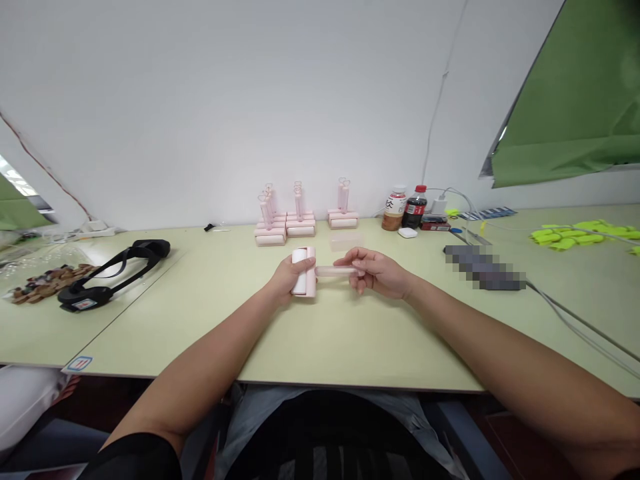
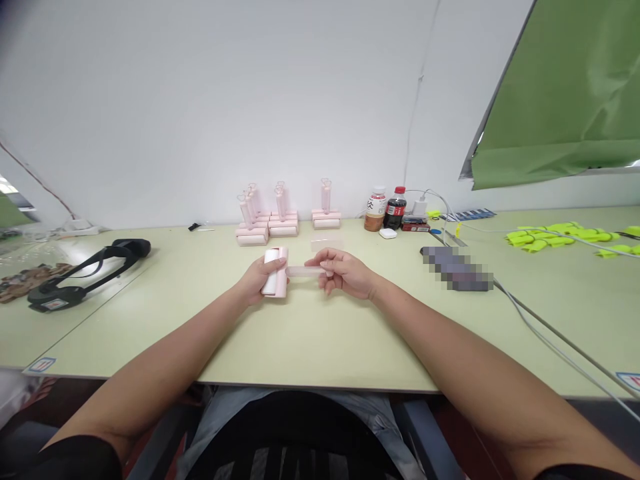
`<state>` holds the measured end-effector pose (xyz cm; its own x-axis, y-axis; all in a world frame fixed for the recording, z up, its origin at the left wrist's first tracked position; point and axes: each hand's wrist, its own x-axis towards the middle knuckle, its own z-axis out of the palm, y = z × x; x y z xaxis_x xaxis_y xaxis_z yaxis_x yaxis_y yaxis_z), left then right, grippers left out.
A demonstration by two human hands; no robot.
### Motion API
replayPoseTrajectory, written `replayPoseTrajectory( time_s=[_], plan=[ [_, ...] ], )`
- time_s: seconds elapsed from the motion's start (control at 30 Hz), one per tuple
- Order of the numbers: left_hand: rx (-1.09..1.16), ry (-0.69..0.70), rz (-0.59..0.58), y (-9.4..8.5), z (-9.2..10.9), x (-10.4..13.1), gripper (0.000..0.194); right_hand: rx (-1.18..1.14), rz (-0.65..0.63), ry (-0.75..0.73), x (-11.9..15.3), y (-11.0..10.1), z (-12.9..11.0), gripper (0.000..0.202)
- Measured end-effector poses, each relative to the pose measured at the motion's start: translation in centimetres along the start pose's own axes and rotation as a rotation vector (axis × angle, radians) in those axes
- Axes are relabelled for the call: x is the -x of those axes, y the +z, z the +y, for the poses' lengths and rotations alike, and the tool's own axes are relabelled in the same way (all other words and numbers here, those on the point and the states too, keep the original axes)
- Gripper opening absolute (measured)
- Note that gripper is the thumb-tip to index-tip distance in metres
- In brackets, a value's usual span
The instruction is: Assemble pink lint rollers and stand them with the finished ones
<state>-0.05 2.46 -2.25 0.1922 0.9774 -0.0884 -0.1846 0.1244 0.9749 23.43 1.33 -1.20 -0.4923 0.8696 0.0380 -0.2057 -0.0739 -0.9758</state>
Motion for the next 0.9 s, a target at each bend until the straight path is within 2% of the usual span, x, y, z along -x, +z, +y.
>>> replayPoseTrajectory(
  time_s=[0.07,0.17,0.27,0.67,0.9],
  plan=[
    [-0.004,-0.008,-0.023,0.2,0.0,0.2,0.046,-0.065,-0.078,0.035,0.4,0.5,-0.2,0.021],
    [0.006,-0.006,-0.02,0.5,-0.1,0.4,0.045,-0.156,-0.108,0.042,0.6,1.1,-0.4,0.029],
    [0.018,-0.007,-0.003,0.8,-0.1,0.6,0.045,-0.197,-0.081,0.021,0.5,1.4,-0.4,0.032],
    [0.074,-0.006,0.05,2.0,-0.1,1.3,0.046,-0.296,0.068,-0.055,0.5,2.4,-0.6,0.018],
    [0.044,0.006,0.049,2.0,-0.2,1.4,0.05,-0.268,0.034,-0.024,0.6,2.3,-0.9,0.021]
  ],
)
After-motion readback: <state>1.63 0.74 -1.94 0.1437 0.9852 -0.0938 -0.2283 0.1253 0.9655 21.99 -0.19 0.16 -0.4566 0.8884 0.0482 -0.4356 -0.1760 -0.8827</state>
